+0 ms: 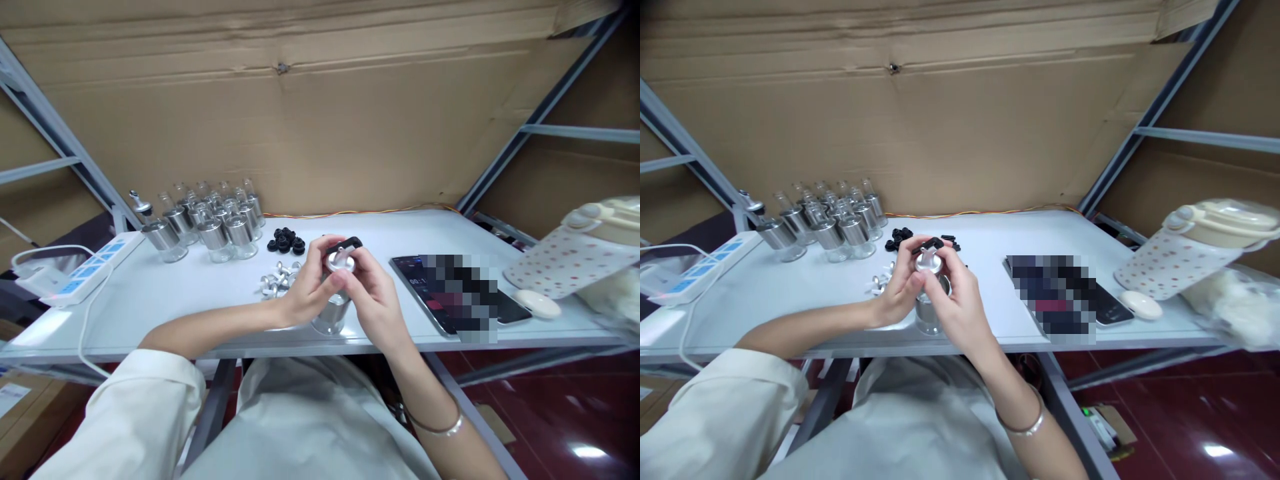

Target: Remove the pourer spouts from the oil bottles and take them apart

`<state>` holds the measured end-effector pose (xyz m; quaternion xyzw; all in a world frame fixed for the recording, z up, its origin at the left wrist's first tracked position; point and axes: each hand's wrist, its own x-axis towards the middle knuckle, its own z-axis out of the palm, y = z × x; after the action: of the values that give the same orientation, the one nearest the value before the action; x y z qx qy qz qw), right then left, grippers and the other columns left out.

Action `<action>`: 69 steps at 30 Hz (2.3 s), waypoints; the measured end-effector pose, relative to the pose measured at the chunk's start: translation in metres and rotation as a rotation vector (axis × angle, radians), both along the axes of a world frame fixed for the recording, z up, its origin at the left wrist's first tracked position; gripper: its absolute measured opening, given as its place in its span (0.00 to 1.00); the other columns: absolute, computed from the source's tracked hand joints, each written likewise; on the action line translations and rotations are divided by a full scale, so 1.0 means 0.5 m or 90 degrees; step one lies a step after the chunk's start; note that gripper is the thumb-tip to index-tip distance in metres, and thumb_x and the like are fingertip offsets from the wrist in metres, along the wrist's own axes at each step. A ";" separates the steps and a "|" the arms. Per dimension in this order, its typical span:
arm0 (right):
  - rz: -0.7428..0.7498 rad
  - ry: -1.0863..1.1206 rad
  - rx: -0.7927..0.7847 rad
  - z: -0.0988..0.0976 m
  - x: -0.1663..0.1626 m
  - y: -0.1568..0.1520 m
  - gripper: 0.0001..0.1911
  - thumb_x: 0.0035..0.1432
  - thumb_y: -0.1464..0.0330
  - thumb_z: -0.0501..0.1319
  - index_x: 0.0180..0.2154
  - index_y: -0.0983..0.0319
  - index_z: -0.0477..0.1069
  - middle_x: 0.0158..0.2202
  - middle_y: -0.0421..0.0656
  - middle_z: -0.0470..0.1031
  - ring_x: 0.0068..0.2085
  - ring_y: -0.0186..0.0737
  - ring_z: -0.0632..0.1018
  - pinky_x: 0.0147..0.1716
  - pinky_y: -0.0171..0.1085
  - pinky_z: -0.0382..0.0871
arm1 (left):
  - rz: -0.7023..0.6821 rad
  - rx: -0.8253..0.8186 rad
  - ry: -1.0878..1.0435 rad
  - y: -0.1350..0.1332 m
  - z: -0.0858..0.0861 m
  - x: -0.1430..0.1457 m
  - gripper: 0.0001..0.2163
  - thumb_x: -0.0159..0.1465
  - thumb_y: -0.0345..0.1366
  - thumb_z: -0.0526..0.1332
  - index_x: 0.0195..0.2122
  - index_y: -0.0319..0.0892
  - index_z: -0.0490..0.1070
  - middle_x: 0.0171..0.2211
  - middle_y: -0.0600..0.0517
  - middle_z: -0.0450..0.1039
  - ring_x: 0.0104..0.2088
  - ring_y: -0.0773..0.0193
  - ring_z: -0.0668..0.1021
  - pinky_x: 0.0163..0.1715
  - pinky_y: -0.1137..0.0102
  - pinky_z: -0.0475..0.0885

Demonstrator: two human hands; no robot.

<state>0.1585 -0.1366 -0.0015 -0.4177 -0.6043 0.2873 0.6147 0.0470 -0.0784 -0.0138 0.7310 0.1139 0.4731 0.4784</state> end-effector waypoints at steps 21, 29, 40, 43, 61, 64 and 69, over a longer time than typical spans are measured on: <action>-0.037 -0.059 -0.138 0.052 0.007 0.027 0.13 0.44 0.63 0.66 0.22 0.63 0.64 0.19 0.37 0.66 0.22 0.31 0.67 0.22 0.32 0.60 | -0.044 0.002 0.183 0.024 -0.014 0.009 0.42 0.40 0.41 0.73 0.56 0.42 0.56 0.55 0.44 0.59 0.58 0.49 0.64 0.60 0.55 0.58; 0.189 -0.049 -0.092 0.065 0.024 0.052 0.18 0.49 0.61 0.64 0.16 0.63 0.63 0.15 0.36 0.64 0.20 0.29 0.66 0.19 0.30 0.60 | -0.161 0.003 0.322 0.061 -0.003 0.000 0.23 0.42 0.39 0.72 0.38 0.39 0.69 0.41 0.45 0.72 0.47 0.50 0.74 0.45 0.57 0.72; 0.532 0.027 -0.171 0.041 0.057 0.085 0.19 0.45 0.54 0.67 0.21 0.63 0.67 0.17 0.36 0.67 0.13 0.27 0.63 0.05 0.27 0.52 | -0.345 -0.079 0.328 0.052 0.009 -0.002 0.16 0.45 0.33 0.71 0.36 0.38 0.73 0.39 0.46 0.75 0.45 0.55 0.77 0.47 0.60 0.74; 0.515 0.050 -0.129 0.040 0.052 0.080 0.19 0.46 0.55 0.67 0.20 0.63 0.66 0.17 0.37 0.67 0.15 0.28 0.64 0.08 0.27 0.53 | -0.340 -0.073 0.306 0.049 0.006 0.000 0.16 0.45 0.34 0.71 0.35 0.37 0.73 0.36 0.46 0.75 0.43 0.55 0.77 0.45 0.61 0.74; -0.069 -0.023 0.164 0.007 0.000 0.049 0.17 0.54 0.53 0.60 0.28 0.58 0.60 0.26 0.38 0.68 0.25 0.33 0.71 0.27 0.36 0.67 | -0.127 -0.070 0.358 0.049 -0.004 -0.003 0.16 0.43 0.37 0.71 0.31 0.38 0.68 0.32 0.51 0.70 0.39 0.59 0.74 0.38 0.65 0.72; -0.024 0.004 0.116 0.009 0.000 0.053 0.18 0.59 0.50 0.53 0.29 0.59 0.60 0.24 0.37 0.67 0.20 0.30 0.69 0.23 0.34 0.65 | -0.147 -0.098 0.329 0.052 -0.011 -0.001 0.18 0.43 0.37 0.71 0.34 0.38 0.69 0.34 0.49 0.72 0.41 0.58 0.74 0.43 0.64 0.71; 0.096 0.095 -0.010 0.034 0.003 0.054 0.23 0.59 0.46 0.50 0.27 0.59 0.60 0.18 0.36 0.64 0.17 0.30 0.67 0.18 0.33 0.63 | -0.149 -0.104 0.340 0.049 -0.013 0.000 0.18 0.43 0.38 0.72 0.33 0.37 0.70 0.34 0.49 0.73 0.41 0.57 0.75 0.43 0.65 0.71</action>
<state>0.1601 -0.1096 0.0155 -0.3536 -0.5839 0.3678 0.6314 0.0470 -0.0540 -0.0202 0.7969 0.1882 0.1953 0.5398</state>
